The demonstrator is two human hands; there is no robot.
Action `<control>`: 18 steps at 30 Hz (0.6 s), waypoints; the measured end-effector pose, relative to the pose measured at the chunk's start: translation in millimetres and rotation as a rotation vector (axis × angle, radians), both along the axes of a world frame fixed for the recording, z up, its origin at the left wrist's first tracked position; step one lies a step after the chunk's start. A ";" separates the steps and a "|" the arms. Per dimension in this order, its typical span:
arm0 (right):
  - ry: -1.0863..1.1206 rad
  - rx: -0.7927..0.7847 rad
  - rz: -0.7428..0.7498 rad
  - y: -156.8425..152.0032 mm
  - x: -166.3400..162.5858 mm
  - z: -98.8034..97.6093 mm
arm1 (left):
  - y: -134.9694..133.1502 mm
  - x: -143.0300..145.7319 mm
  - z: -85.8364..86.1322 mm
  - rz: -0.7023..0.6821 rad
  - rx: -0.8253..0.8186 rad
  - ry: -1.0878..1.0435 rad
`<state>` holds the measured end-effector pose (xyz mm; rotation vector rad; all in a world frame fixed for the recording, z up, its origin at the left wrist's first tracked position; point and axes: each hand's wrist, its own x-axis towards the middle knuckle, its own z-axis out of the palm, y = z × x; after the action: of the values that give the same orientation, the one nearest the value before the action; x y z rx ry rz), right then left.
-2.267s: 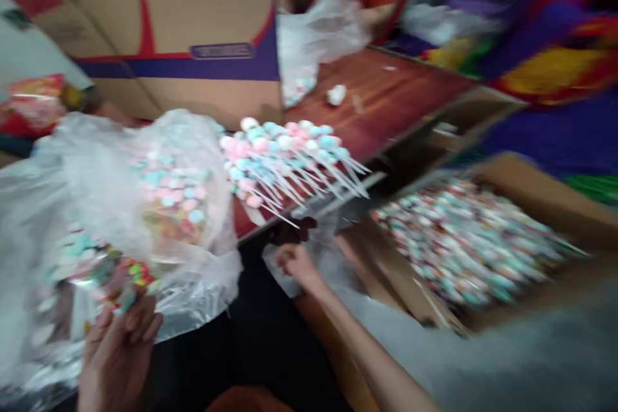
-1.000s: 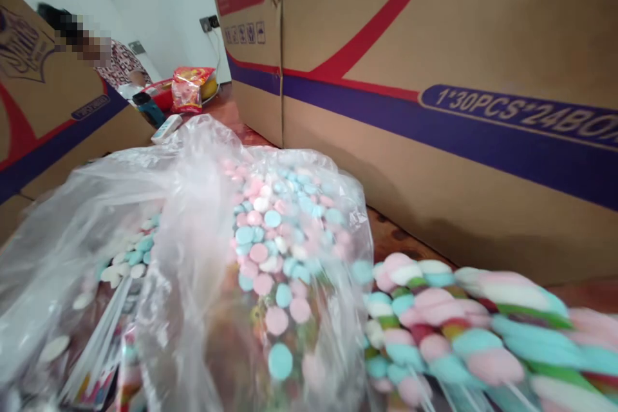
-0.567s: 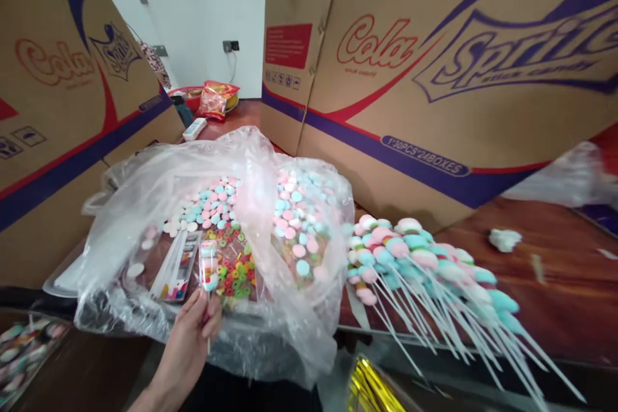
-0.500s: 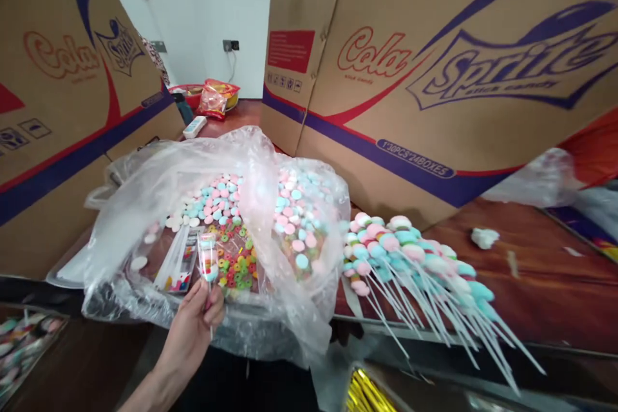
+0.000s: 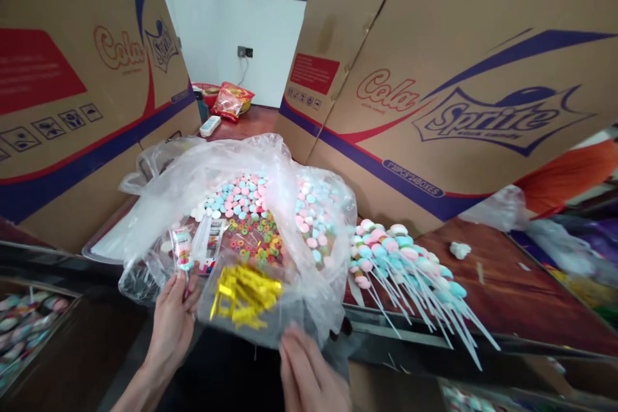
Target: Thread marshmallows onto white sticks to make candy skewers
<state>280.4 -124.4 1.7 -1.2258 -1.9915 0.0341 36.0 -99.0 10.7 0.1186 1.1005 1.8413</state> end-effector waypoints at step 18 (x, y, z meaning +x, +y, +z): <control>-0.443 -0.289 0.012 150.4 -120.5 40.0 | -0.8 1.9 5.2 -0.114 -0.040 0.006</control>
<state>160.0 26.0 41.7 -1.5042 -2.4406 0.0625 37.9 -99.8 15.8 0.1609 1.1113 1.7176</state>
